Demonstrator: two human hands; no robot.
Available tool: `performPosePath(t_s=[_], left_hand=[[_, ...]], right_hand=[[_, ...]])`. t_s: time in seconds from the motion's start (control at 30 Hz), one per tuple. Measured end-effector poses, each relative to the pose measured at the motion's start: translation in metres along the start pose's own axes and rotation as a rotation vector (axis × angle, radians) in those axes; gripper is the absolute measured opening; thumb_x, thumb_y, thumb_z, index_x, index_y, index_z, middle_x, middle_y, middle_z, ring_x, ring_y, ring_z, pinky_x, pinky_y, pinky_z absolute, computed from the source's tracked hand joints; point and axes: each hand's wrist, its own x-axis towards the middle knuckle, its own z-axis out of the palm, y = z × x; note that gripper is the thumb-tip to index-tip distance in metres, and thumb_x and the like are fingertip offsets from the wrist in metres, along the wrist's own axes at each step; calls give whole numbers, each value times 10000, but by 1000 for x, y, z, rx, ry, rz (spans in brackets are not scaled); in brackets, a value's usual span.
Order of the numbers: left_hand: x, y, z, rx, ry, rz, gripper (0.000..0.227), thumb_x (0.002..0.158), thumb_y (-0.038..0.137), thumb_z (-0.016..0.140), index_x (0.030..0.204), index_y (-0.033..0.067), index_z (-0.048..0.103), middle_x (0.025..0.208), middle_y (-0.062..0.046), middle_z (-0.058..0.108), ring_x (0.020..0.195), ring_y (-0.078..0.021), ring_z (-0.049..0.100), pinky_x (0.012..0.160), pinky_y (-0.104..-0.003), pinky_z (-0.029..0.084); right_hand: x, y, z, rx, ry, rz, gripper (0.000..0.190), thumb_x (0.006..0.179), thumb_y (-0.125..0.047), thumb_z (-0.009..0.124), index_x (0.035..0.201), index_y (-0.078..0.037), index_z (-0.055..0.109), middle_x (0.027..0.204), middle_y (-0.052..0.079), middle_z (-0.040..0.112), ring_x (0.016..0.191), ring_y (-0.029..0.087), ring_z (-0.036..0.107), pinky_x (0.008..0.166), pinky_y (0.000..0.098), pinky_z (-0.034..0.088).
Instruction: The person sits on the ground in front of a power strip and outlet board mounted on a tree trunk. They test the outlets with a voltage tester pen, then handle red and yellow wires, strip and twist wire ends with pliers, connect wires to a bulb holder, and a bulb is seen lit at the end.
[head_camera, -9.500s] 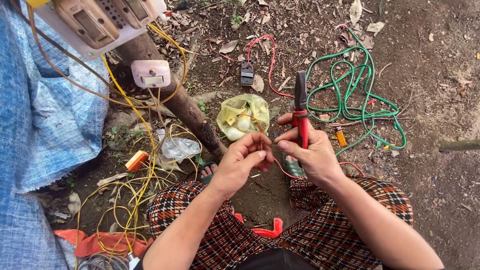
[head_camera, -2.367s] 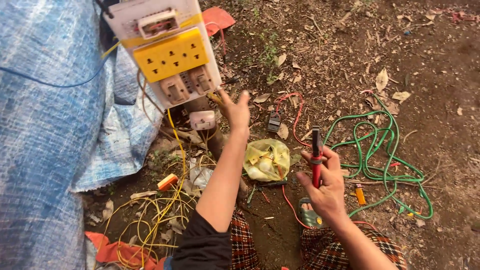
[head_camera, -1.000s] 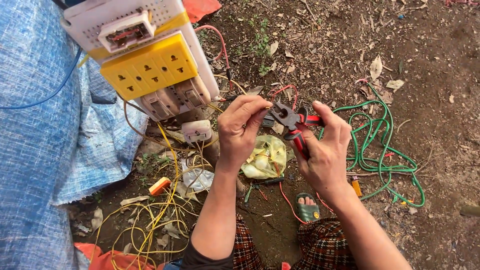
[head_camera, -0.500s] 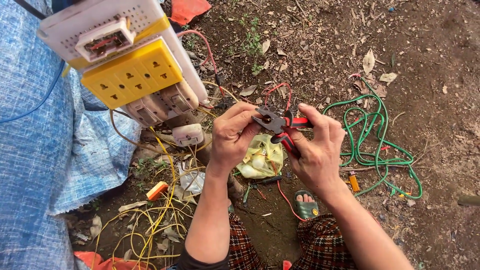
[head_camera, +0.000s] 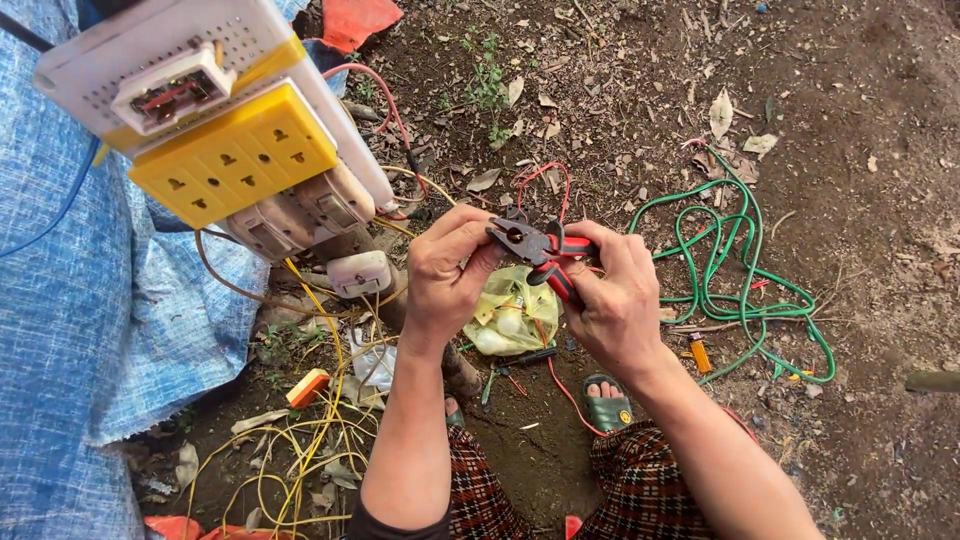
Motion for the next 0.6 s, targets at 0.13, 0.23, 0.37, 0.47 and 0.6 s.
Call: performPosePath(t_s=[0.13,0.23,0.37,0.47,0.6], left_hand=[[0,0,0,1,2,-1,143,979,156,677,985,55,778,879,-99,694,821,-217,703,783,-362,592],[1,0,0,-6,-3,0,148,987,146,665,994,47,775,878,-106,691,821,-219,700,777,-363,593],[1,-1,-2,50,-22,32,123,970,96,676,1020,36,770,875,-114,689,815,-244,700,760,-378,596],[-1,-3,0,134,13,80,119,968,103,680,1004,34,770,860,-109,704,789,-253,714,735,-362,602],[-6,-13,3,25,88,53,190,981,177,681,1079,39,767,863,-114,718,814,-206,713,753,-352,607]], right_hand=[[-2,2,4,36,19,1,47,906,-131,717,901,-124,763,1212,81,626,951,276,600,764,358,481],[-4,3,4,29,14,0,51,902,-113,715,910,-113,765,1195,81,637,944,271,612,761,356,502],[3,-5,-4,66,-22,31,81,906,-90,694,930,-93,771,1185,97,638,933,268,615,757,349,517],[4,-1,-2,31,-54,16,81,920,-139,686,961,-112,750,1290,91,594,1001,277,581,799,366,478],[10,1,-6,-59,-84,-43,121,958,-234,663,1053,-160,670,1511,106,448,1224,349,502,969,467,411]])
